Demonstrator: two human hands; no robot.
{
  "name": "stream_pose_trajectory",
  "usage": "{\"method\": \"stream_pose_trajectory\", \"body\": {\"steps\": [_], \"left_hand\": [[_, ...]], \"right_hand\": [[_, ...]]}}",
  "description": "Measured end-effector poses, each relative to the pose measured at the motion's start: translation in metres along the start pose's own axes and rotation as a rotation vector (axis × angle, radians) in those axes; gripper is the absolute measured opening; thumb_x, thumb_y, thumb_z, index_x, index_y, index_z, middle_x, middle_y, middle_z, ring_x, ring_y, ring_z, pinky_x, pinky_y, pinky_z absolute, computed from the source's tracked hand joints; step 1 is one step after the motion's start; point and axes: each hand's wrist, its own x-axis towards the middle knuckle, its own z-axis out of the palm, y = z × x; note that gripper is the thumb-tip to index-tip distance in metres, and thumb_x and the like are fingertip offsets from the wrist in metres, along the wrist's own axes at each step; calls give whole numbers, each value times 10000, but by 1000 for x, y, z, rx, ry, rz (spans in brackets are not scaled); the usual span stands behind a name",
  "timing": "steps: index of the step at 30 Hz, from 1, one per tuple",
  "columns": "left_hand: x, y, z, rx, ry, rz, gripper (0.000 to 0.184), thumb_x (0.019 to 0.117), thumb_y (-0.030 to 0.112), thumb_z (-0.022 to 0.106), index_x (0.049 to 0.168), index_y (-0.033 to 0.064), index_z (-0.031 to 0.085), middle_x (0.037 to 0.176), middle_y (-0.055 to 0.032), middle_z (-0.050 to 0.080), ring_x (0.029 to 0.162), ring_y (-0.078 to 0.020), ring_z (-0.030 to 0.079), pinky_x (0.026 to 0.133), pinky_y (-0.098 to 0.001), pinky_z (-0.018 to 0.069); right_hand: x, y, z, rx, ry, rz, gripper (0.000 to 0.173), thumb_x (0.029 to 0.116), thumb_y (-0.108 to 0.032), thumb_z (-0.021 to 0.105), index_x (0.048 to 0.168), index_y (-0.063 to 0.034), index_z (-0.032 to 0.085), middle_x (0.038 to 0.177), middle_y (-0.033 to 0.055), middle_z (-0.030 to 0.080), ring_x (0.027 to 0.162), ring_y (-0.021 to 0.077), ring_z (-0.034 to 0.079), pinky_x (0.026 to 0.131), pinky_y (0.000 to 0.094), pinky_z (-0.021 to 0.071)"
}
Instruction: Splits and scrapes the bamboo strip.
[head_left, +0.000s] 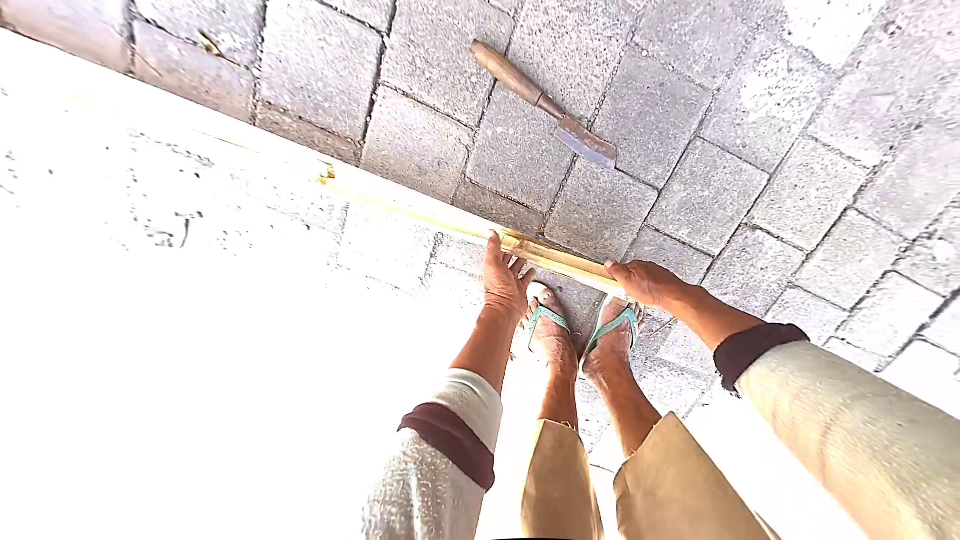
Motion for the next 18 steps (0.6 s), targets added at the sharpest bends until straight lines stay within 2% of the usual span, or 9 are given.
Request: {"method": "stream_pose_trajectory", "body": {"steps": [2, 5, 10, 13, 15, 18], "left_hand": [[5, 3, -1, 23, -29, -44, 712, 1017, 657, 433, 1561, 200, 399, 1613, -72, 405, 1458, -299, 419, 1105, -591, 416], [18, 8, -4, 72, -25, -111, 672, 1017, 604, 497, 1546, 198, 412, 1609, -77, 402, 1468, -298, 401, 1106, -593, 413], [28, 8, -11, 88, -10, -140, 699, 1017, 625, 474, 1551, 180, 396, 1606, -96, 402, 1465, -311, 403, 1107, -604, 409], [24, 6, -17, 79, -22, -107, 714, 1023, 611, 479, 1567, 162, 371, 1636, -129, 342, 1469, -346, 386, 1100, -614, 412], [24, 8, -21, 47, -9, -94, 727, 1021, 618, 476, 1570, 155, 362, 1629, -144, 347, 1440, -345, 428, 1084, -586, 440], [29, 21, -24, -83, 54, -79, 711, 1028, 606, 475, 1533, 110, 413, 1537, -148, 476, 1318, -314, 554, 1018, -519, 495]], "right_hand": [[4, 0, 1, 1, -2, 11, 907, 1047, -669, 98, 994, 2, 705, 1021, 249, 703, 1045, 423, 679, 863, 680, 496], [8, -4, 3, -23, -17, 29, 900, 1059, -645, 105, 999, 27, 700, 1024, 266, 702, 1057, 436, 677, 879, 680, 494], [16, 0, 10, -53, 3, 11, 913, 1053, -651, 81, 982, 19, 698, 1000, 261, 701, 1019, 431, 685, 849, 675, 505], [15, -2, -11, -49, 27, 11, 900, 1060, -646, 116, 1022, 35, 704, 1015, 281, 703, 1026, 458, 684, 865, 701, 497], [14, -5, -23, -20, -4, 49, 872, 1064, -639, 148, 1014, 39, 695, 990, 268, 705, 995, 431, 694, 869, 663, 512], [12, -9, -28, 37, -20, 88, 827, 1070, -623, 192, 1003, 35, 688, 971, 255, 698, 968, 405, 694, 873, 626, 527]]}}
